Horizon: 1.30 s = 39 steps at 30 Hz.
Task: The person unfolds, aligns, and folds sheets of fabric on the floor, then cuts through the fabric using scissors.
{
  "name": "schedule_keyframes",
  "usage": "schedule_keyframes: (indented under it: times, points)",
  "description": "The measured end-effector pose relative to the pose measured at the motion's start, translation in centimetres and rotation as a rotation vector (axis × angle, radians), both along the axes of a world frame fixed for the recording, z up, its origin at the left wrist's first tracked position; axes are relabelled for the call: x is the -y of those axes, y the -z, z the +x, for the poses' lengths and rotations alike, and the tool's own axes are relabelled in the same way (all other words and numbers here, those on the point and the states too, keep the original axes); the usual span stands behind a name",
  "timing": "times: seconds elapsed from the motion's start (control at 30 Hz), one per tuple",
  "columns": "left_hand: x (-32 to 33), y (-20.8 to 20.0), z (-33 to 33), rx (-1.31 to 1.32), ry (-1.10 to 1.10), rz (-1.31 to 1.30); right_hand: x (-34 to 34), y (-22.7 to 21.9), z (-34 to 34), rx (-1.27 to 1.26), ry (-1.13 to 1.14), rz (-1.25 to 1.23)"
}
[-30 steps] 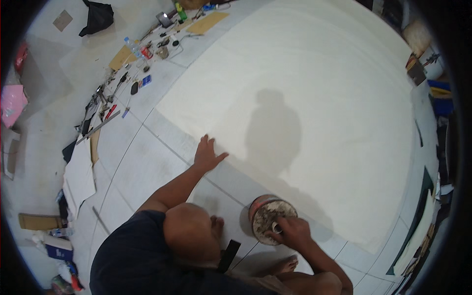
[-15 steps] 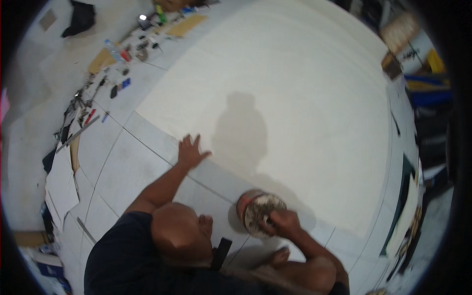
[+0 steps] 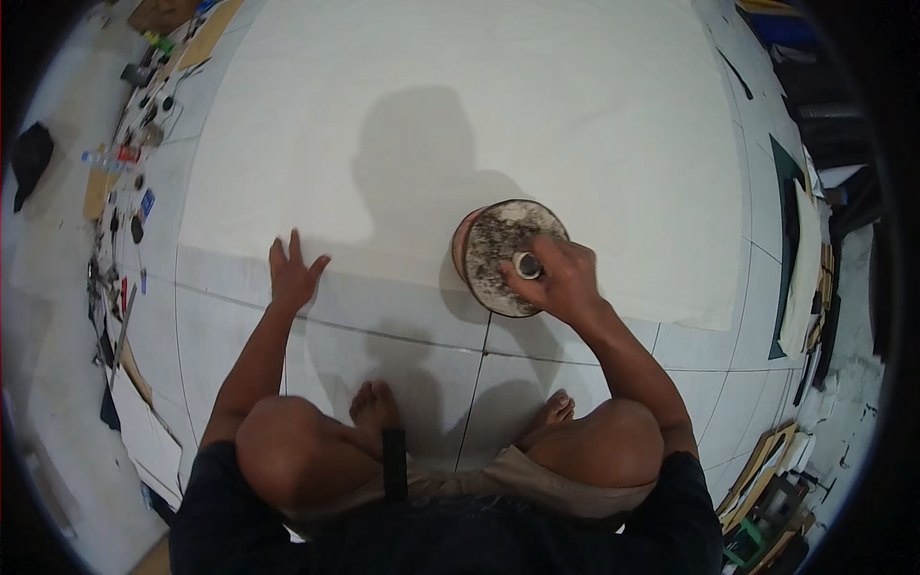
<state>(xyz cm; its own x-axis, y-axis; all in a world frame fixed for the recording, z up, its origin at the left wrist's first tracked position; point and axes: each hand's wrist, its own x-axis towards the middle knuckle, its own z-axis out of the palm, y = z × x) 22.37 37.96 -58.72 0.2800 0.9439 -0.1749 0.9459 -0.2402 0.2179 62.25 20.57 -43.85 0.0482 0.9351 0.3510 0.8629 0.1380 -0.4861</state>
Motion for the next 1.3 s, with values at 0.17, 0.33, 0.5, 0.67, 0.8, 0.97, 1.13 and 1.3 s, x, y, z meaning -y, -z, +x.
schedule_keyframes:
  times: [0.17, 0.33, 0.5, 0.67, 0.8, 0.97, 1.13, 1.3]
  points:
    - [-0.8, -1.8, -2.0, -0.187, -0.035, -0.195, -3.1, 2.5, 0.0, -0.070, 0.015, -0.107]
    - [-1.0, -6.4, 7.2, -0.357, -0.132, -0.252, -3.4, -0.6, 0.9, -0.100, 0.097, -0.544]
    - [6.7, -16.7, 19.8, 0.349, 0.030, -0.646, 0.9, -6.7, 3.4, -0.357, 0.088, -0.834]
    - [15.6, -41.3, 21.7, 0.200, 0.493, -1.036, 16.4, -19.5, 3.4, -0.704, 0.678, -1.002]
    - [15.2, -51.5, 17.1, 0.072, 0.436, -1.229, 33.7, -32.0, 5.3, -0.729, 1.033, -0.865]
    - [4.9, -47.7, 0.9, -0.524, 0.923, -0.499, 52.9, -36.4, 8.6, -0.699, 1.365, -0.973]
    - [1.9, -58.3, 8.0, -0.619, 0.685, 0.148, 58.5, -38.7, 11.3, -1.421, 1.531, -0.916]
    - [9.6, -58.7, 32.9, -0.048, 0.151, -0.437, 56.4, -42.4, 23.2, -1.456, 1.406, -0.895]
